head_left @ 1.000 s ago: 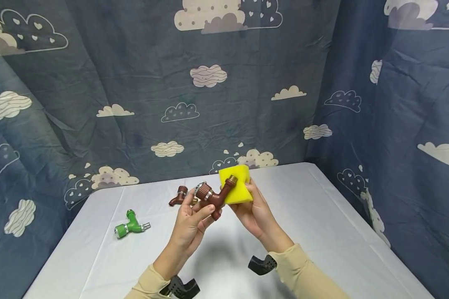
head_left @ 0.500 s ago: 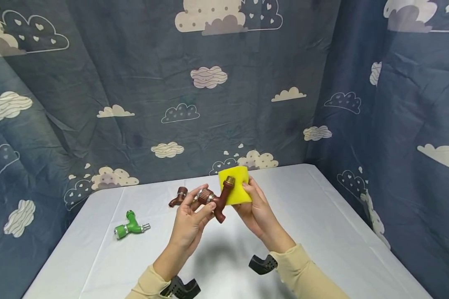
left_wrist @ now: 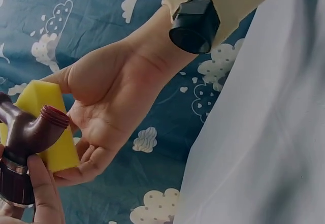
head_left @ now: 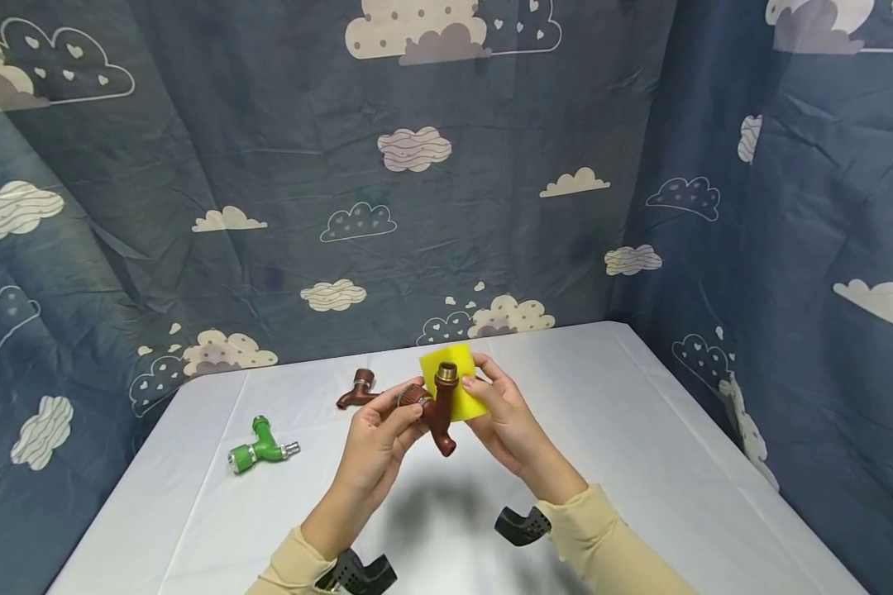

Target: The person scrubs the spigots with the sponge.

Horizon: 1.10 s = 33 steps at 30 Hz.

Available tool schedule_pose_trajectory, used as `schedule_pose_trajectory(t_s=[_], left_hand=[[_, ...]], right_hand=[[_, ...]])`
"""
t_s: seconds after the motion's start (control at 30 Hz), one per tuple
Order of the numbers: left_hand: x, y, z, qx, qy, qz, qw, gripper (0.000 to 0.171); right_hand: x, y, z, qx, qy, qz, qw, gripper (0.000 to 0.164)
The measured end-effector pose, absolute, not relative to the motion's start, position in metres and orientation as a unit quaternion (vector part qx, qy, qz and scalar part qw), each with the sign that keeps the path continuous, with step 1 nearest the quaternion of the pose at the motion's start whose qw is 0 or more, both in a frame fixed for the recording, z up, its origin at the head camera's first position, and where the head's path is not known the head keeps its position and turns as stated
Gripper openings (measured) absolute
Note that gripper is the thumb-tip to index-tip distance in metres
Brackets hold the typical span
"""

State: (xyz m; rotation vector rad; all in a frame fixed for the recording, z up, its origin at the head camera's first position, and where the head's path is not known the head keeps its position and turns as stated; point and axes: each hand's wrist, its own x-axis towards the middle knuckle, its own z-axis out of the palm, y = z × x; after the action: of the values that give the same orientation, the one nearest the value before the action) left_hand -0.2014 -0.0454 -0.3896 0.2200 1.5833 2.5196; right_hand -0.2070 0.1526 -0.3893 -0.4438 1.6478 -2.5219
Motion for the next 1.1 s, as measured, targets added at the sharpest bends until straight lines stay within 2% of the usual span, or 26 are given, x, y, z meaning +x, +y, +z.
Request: schedule_pose_trajectory(t_s=[0.27, 0.7, 1.1], left_hand=[[-0.201, -0.05, -0.389, 0.082, 0.551, 0.828, 0.065, 0.046], [-0.204, -0.055, -0.387, 0.081, 0.548, 0.828, 0.088, 0.051], [-0.209, -0.057, -0.387, 0.063, 0.513, 0.852, 0.089, 0.028]], right_hand=[[-0.206, 0.156, -0.396, -0.152, 0.561, -0.812, 0.054, 0.024], [-0.207, 0.169, -0.401, -0.156, 0.596, -0.782, 0.093, 0.03], [-0.206, 0.18, -0.407, -0.178, 0.586, -0.777, 0.143, 0.028]])
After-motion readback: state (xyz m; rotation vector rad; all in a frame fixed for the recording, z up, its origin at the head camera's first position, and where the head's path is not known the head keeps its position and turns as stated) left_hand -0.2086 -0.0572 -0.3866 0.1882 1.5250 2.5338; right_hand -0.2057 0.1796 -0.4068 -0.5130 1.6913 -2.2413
